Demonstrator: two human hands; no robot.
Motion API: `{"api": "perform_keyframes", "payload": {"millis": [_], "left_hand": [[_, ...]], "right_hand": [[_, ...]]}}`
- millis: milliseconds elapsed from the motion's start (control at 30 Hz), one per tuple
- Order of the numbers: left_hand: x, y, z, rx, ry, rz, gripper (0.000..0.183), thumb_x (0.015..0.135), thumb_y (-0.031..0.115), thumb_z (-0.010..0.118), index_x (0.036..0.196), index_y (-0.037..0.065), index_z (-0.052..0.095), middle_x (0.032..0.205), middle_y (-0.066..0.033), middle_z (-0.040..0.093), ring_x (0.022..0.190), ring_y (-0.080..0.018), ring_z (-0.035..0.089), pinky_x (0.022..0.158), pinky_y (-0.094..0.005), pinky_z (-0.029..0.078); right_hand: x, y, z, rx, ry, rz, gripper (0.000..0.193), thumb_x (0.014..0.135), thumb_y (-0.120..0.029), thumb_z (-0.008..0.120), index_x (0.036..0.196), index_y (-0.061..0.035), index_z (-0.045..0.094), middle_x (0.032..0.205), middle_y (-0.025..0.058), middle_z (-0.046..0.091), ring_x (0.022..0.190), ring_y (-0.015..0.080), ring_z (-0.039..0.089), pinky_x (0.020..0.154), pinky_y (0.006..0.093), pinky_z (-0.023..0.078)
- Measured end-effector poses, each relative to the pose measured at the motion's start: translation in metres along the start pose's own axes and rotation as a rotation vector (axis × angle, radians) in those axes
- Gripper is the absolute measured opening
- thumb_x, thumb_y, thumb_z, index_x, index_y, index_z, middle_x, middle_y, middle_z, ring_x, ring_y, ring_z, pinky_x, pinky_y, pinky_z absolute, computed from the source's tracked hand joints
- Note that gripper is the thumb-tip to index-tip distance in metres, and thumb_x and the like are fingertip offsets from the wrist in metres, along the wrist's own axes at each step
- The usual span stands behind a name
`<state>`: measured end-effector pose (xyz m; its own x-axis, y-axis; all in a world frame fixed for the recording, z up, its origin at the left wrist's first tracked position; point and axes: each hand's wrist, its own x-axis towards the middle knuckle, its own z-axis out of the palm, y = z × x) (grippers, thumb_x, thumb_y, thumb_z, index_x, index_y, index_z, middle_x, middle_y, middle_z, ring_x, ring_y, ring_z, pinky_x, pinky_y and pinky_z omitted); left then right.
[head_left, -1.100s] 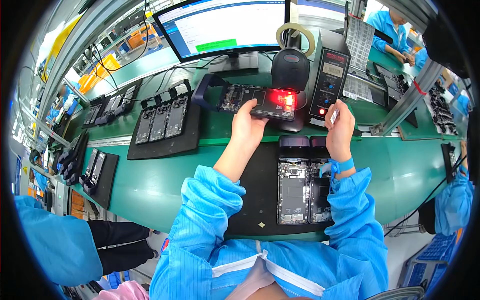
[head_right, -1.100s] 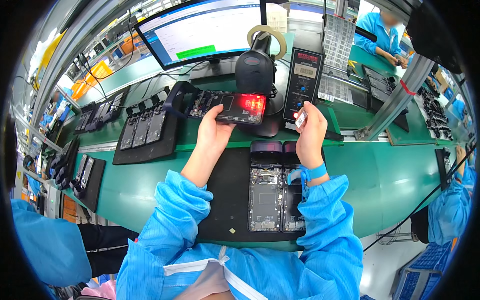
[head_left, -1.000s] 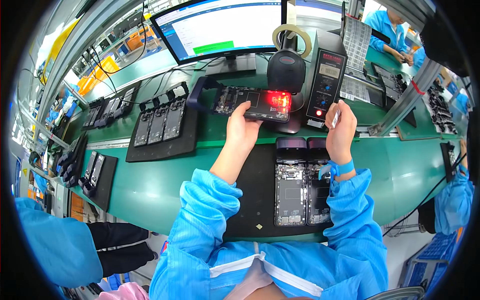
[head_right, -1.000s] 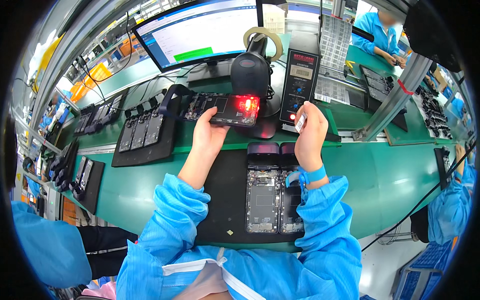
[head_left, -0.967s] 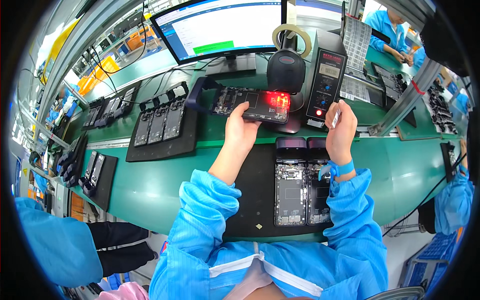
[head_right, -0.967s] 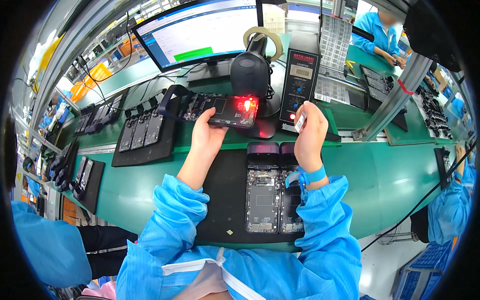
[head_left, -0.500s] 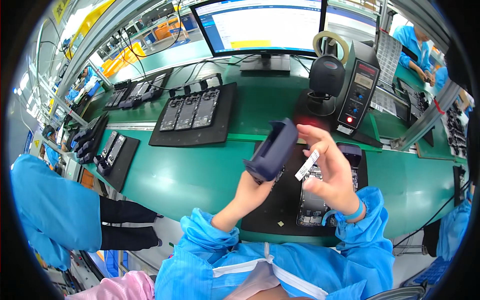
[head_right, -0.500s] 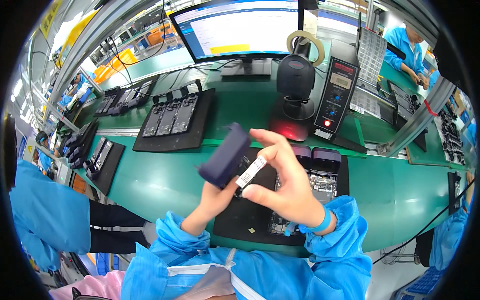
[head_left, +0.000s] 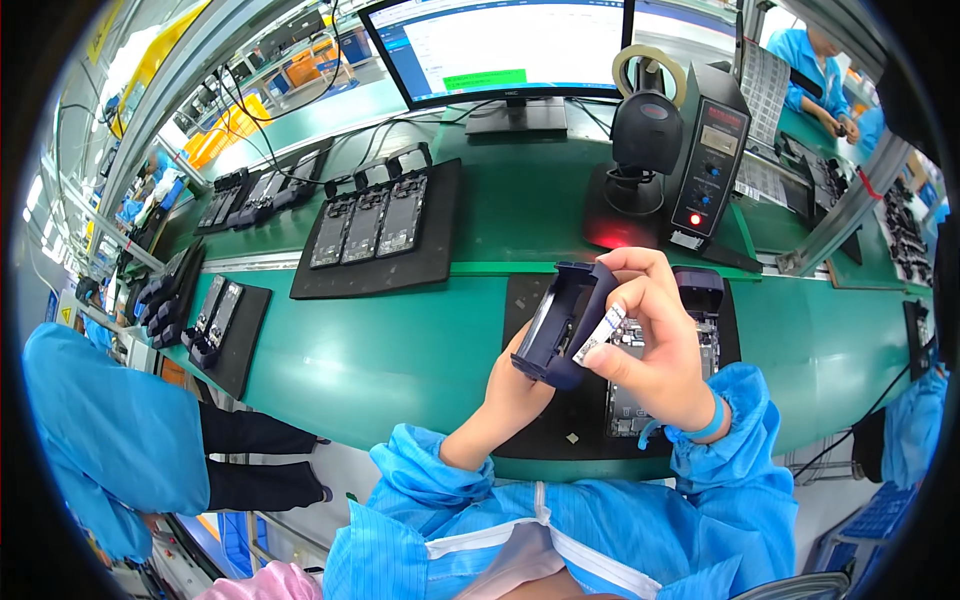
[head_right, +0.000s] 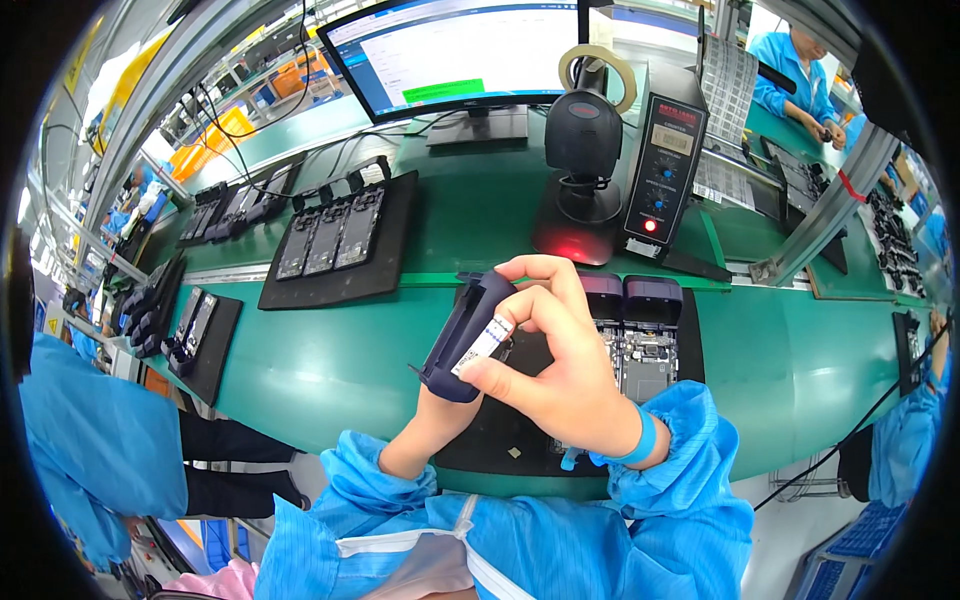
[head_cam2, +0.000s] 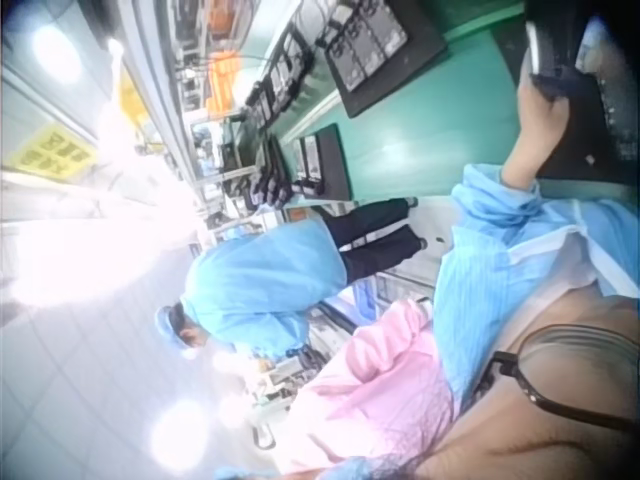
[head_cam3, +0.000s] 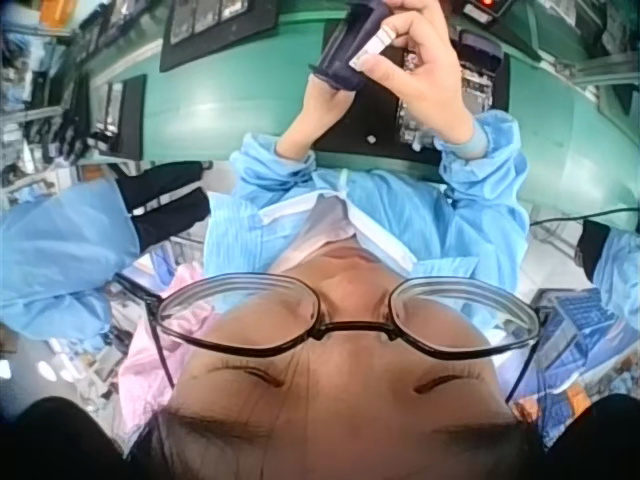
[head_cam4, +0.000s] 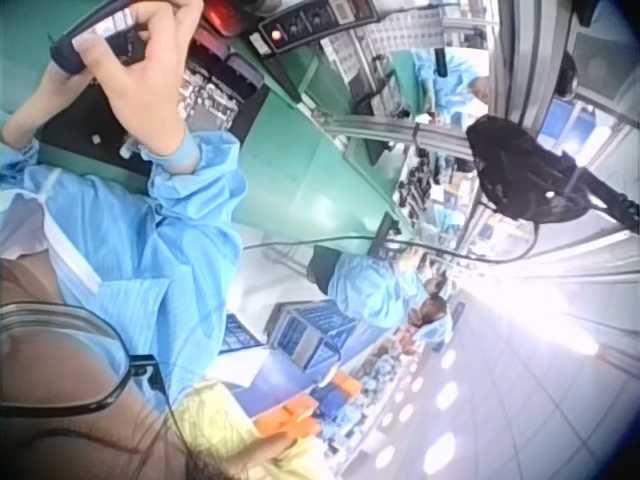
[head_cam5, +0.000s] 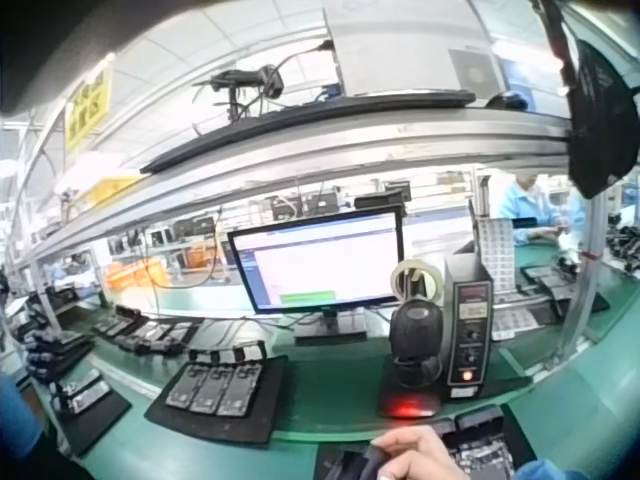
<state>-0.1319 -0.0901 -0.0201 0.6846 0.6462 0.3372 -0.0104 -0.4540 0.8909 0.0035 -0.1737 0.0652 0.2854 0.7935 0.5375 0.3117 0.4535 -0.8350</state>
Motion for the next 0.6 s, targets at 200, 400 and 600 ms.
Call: {"api": "perform_keyframes", "payload": {"millis": [200, 400, 600], "left_hand": [[-0.004, -0.006, 0.003, -0.029, 0.037, 0.011, 0.047, 0.073, 0.007, 0.061, 0.114, -0.001, 0.04, 0.102, -0.0129, 0.052, 0.091, -0.0195, 0.055, 0.077, -0.0286, 0.044], [-0.009, -0.009, -0.005, 0.102, -0.024, 0.036, 0.056, 0.072, 0.001, 0.062, 0.119, -0.001, 0.031, 0.104, -0.0121, 0.05, 0.091, -0.0183, 0.053, 0.08, -0.0301, 0.043], [-0.008, 0.0, -0.023, -0.595, 0.005, -0.383, 0.063, 0.067, -0.007, 0.058, 0.122, 0.002, 0.029, 0.107, -0.0109, 0.049, 0.096, -0.02, 0.051, 0.083, -0.0323, 0.043]], "right_hand": [[0.002, -0.009, -0.002, 0.133, -0.031, 0.195, 0.049, 0.063, -0.022, 0.074, 0.097, -0.0091, 0.042, 0.101, 0.0042, 0.04, 0.095, 0.0144, 0.041, 0.074, 0.0284, 0.035], [0.002, 0.003, -0.008, 0.646, -0.013, 0.343, 0.036, 0.073, -0.013, 0.065, 0.099, -0.0098, 0.04, 0.098, 0.0023, 0.043, 0.098, 0.0132, 0.041, 0.083, 0.0275, 0.034], [-0.009, 0.057, -0.085, 0.213, 0.458, 0.273, 0.015, 0.077, -0.007, 0.06, 0.088, -0.0047, 0.05, 0.078, -0.001, 0.053, 0.068, 0.0058, 0.049, 0.063, 0.0194, 0.041]]}}
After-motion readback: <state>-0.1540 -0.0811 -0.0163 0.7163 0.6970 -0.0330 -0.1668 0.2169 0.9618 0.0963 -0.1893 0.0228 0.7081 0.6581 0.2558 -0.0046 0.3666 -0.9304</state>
